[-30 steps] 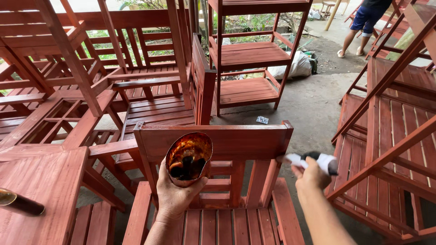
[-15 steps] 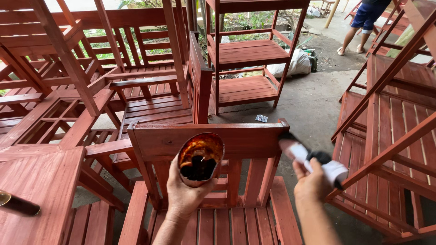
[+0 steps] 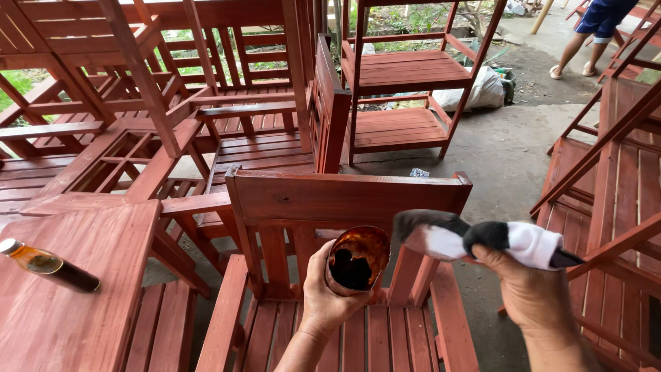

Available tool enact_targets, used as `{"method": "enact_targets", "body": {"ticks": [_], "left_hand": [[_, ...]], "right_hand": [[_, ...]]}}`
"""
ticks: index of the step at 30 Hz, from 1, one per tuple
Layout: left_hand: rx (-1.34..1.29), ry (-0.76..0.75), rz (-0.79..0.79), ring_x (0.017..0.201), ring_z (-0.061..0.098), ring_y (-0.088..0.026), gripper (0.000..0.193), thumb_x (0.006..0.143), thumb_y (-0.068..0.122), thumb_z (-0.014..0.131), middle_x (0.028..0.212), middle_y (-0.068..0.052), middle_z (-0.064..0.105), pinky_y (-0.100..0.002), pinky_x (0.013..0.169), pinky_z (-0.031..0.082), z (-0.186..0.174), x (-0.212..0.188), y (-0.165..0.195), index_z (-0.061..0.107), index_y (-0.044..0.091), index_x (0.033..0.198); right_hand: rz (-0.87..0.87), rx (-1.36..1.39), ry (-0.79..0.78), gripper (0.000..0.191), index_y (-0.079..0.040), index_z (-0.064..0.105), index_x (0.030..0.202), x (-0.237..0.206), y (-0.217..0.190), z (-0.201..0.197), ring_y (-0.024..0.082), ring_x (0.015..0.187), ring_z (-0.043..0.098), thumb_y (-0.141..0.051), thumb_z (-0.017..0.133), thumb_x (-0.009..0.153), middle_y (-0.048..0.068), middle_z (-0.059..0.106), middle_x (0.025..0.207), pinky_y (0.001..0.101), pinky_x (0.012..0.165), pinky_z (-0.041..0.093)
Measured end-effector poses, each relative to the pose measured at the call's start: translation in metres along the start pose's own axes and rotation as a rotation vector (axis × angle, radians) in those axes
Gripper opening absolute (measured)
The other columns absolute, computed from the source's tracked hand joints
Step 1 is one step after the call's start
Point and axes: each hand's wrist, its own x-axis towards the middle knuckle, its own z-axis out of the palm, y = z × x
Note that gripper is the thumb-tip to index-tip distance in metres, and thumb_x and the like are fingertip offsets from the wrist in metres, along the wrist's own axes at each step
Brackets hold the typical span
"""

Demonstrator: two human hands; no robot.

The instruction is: The person holds a container of dark wood stain in one hand and a cloth in the other, wiping the stain onto the red wooden chairs, working over the seat slats, backrest, and armrests of one chair and then moving to another chair. A bottle of stain sits on a nearby table.

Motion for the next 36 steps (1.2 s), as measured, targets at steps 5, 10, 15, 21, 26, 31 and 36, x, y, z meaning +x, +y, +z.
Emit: {"method": "enact_targets", "body": {"ticks": [5,10,15,21,26,31,36], "left_hand": [[0.043,-0.04,0.031,0.123,0.06,-0.028,0.1,0.051,0.023,0.099,0.13,-0.011,0.057,-0.041,0.106,0.052,-0.006,-0.006,-0.001,0.051,0.01,0.138],[0.109,-0.129,-0.014,0.126,0.058,-0.03,0.102,0.048,0.024,0.098,0.132,-0.011,0.057,-0.044,0.108,0.05,-0.019,-0.008,0.006,0.052,0.012,0.138],[0.095,-0.231,-0.106,0.131,0.054,-0.03,0.1,0.052,0.027,0.095,0.136,-0.01,0.056,-0.045,0.109,0.048,-0.029,-0.008,0.009,0.05,0.014,0.141],[0.085,-0.249,-0.106,0.13,0.055,-0.03,0.1,0.051,0.027,0.094,0.135,-0.011,0.057,-0.045,0.109,0.049,-0.042,-0.005,-0.006,0.051,0.013,0.14],[0.04,-0.247,-0.186,0.124,0.062,-0.026,0.093,0.048,0.022,0.092,0.128,-0.009,0.064,-0.04,0.108,0.051,-0.047,0.003,-0.022,0.057,0.012,0.134],[-0.417,-0.337,-0.39,0.116,0.069,-0.022,0.087,0.051,0.016,0.092,0.122,-0.01,0.071,-0.036,0.104,0.055,-0.041,0.013,-0.03,0.06,0.006,0.131],[-0.389,-0.383,-0.377,0.115,0.067,-0.019,0.092,0.05,0.013,0.094,0.122,-0.006,0.069,-0.035,0.103,0.056,-0.035,0.029,-0.041,0.056,0.007,0.134]], "right_hand": [[-0.062,-0.057,-0.556,0.016,-0.007,0.077,0.097,0.006,-0.05,0.049,0.026,0.09,0.08,-0.006,0.077,0.081,0.016,0.082,0.111,0.0407,0.079,0.068],[-0.18,-0.457,-0.734,0.014,-0.007,0.076,0.087,0.0,-0.048,0.098,0.021,0.092,0.078,-0.006,0.081,0.075,0.009,0.082,0.1,0.0335,0.081,0.062],[-0.17,-0.664,-0.803,0.013,-0.01,0.073,0.084,-0.005,-0.033,0.134,0.019,0.089,0.077,-0.011,0.082,0.074,0.003,0.08,0.09,0.0309,0.08,0.062],[-0.165,-0.667,-0.766,0.016,-0.011,0.073,0.085,-0.013,-0.019,0.152,0.021,0.092,0.077,-0.011,0.082,0.073,0.003,0.079,0.095,0.0336,0.082,0.061],[-0.355,-0.577,-0.714,0.019,-0.012,0.075,0.085,-0.022,-0.019,0.137,0.027,0.101,0.077,-0.012,0.084,0.069,0.01,0.078,0.11,0.0362,0.083,0.061],[-0.502,-0.684,-0.674,0.017,-0.012,0.075,0.089,-0.033,-0.006,0.13,0.031,0.113,0.072,-0.015,0.08,0.074,0.013,0.075,0.119,0.0359,0.09,0.058],[-0.246,-0.243,-0.408,0.012,-0.009,0.076,0.097,-0.04,0.032,0.099,0.03,0.11,0.073,-0.014,0.079,0.087,0.02,0.075,0.124,0.0413,0.094,0.057]]}}
